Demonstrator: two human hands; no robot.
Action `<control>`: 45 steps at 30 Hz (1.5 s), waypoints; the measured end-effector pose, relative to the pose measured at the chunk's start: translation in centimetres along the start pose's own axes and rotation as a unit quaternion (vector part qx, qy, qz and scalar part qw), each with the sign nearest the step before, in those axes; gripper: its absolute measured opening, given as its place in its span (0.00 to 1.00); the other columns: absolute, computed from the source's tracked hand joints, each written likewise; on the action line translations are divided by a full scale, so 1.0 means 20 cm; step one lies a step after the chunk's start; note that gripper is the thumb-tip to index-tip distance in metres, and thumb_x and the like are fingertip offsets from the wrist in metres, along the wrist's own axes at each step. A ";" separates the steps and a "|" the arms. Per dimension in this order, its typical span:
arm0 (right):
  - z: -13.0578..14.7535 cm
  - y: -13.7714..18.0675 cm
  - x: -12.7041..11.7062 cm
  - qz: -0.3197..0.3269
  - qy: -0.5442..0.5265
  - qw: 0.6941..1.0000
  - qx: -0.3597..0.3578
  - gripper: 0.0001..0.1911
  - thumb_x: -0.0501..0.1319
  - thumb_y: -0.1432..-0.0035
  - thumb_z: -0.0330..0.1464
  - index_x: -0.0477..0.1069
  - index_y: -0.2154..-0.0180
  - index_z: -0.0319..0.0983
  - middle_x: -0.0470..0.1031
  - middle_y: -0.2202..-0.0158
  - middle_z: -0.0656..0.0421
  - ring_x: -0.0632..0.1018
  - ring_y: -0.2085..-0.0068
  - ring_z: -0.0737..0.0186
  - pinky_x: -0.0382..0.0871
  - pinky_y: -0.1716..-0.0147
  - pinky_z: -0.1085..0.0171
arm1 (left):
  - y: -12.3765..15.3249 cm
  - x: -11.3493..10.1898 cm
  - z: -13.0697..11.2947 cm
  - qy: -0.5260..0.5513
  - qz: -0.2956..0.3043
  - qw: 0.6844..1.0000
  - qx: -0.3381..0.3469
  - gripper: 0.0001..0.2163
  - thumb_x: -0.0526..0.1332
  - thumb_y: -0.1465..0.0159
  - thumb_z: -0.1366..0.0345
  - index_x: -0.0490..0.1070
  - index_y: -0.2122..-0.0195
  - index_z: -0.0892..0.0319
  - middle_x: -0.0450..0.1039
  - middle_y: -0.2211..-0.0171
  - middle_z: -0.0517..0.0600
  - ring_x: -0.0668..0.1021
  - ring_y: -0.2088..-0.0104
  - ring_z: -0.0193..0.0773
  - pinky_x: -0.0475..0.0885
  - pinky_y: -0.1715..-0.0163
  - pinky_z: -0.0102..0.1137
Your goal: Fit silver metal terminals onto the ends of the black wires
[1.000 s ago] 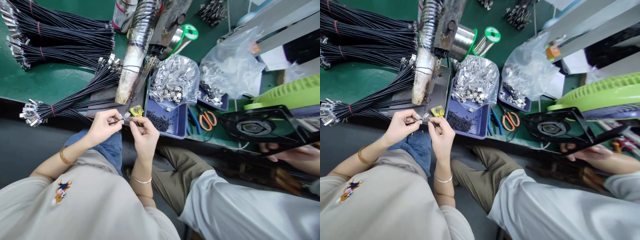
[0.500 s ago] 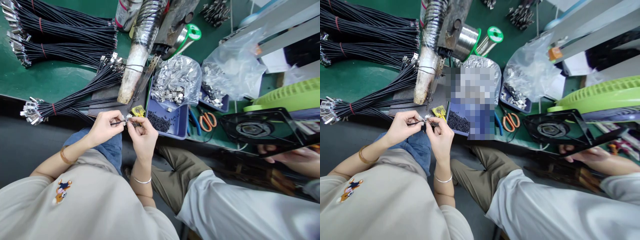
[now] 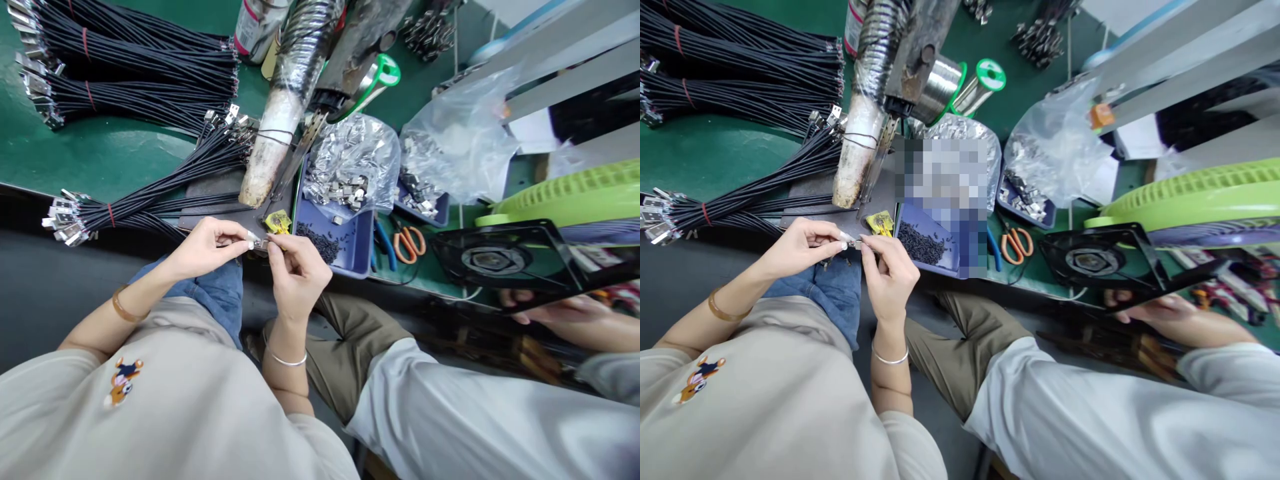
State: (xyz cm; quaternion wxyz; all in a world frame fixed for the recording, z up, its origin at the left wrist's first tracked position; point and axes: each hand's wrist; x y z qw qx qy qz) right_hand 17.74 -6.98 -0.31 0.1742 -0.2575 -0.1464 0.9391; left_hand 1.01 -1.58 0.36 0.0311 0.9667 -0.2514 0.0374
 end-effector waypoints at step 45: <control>-0.06 -0.07 -0.02 -0.013 -0.101 0.987 0.128 0.13 0.68 0.46 0.43 0.71 0.67 0.41 0.77 0.69 0.60 0.78 0.69 0.66 0.71 0.71 0.68 | -0.05 0.07 0.06 0.022 -0.086 0.996 -0.016 0.07 0.65 0.49 0.66 0.68 0.76 0.62 0.66 0.79 0.43 0.65 0.80 0.25 0.59 0.80 0.22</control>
Point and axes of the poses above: each hand's wrist, its own y-axis away from the middle knuckle, its own x-axis out of the palm, z = x × y
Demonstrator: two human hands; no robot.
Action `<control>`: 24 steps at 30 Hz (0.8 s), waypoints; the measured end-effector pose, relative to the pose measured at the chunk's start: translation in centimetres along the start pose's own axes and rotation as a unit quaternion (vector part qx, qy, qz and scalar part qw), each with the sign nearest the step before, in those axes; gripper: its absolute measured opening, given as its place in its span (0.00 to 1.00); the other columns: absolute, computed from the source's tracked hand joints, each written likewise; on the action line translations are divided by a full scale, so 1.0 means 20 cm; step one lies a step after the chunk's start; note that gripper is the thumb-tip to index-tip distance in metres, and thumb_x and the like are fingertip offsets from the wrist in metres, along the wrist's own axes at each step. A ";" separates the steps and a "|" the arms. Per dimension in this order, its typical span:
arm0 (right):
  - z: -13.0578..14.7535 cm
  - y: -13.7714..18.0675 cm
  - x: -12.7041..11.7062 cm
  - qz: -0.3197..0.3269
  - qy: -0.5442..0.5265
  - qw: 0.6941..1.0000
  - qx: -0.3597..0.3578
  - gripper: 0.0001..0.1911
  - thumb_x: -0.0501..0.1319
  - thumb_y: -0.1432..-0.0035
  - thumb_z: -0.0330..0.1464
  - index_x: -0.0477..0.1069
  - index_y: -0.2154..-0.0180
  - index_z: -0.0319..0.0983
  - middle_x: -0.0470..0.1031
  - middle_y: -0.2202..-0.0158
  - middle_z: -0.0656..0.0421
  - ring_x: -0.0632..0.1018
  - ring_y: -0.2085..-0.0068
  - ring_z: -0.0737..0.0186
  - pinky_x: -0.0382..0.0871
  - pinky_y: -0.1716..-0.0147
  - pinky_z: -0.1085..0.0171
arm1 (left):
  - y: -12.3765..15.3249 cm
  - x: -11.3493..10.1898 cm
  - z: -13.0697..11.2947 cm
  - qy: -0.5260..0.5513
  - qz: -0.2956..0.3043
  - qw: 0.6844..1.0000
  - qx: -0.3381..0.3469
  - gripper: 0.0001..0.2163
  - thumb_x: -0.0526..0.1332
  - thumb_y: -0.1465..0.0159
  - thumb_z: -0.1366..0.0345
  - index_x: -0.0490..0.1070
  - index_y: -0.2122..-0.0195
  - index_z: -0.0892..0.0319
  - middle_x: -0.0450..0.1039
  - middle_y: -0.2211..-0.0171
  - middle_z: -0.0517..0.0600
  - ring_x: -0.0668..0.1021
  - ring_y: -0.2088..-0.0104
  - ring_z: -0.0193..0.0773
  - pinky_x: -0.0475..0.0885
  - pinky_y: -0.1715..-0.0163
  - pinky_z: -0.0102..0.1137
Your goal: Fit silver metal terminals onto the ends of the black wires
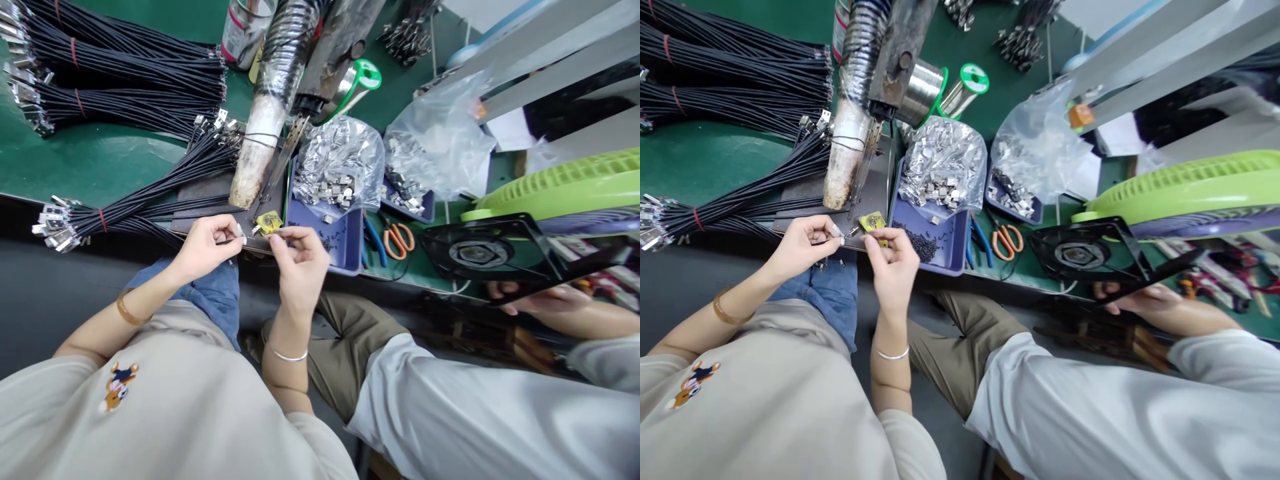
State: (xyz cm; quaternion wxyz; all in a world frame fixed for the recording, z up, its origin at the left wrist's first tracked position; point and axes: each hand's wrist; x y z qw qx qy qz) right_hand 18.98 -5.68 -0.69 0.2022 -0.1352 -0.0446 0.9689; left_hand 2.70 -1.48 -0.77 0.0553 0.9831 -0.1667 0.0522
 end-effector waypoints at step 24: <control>0.01 0.07 0.10 0.023 0.039 0.999 0.016 0.07 0.64 0.43 0.37 0.72 0.66 0.40 0.70 0.75 0.64 0.70 0.76 0.71 0.63 0.77 0.70 | 0.01 0.00 0.01 -0.031 0.002 0.999 0.013 0.05 0.63 0.49 0.66 0.67 0.76 0.61 0.64 0.80 0.43 0.64 0.80 0.25 0.59 0.81 0.22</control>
Point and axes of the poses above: each hand's wrist, its own y-axis away from the middle knuckle, its own x-axis out of the palm, z = x × y
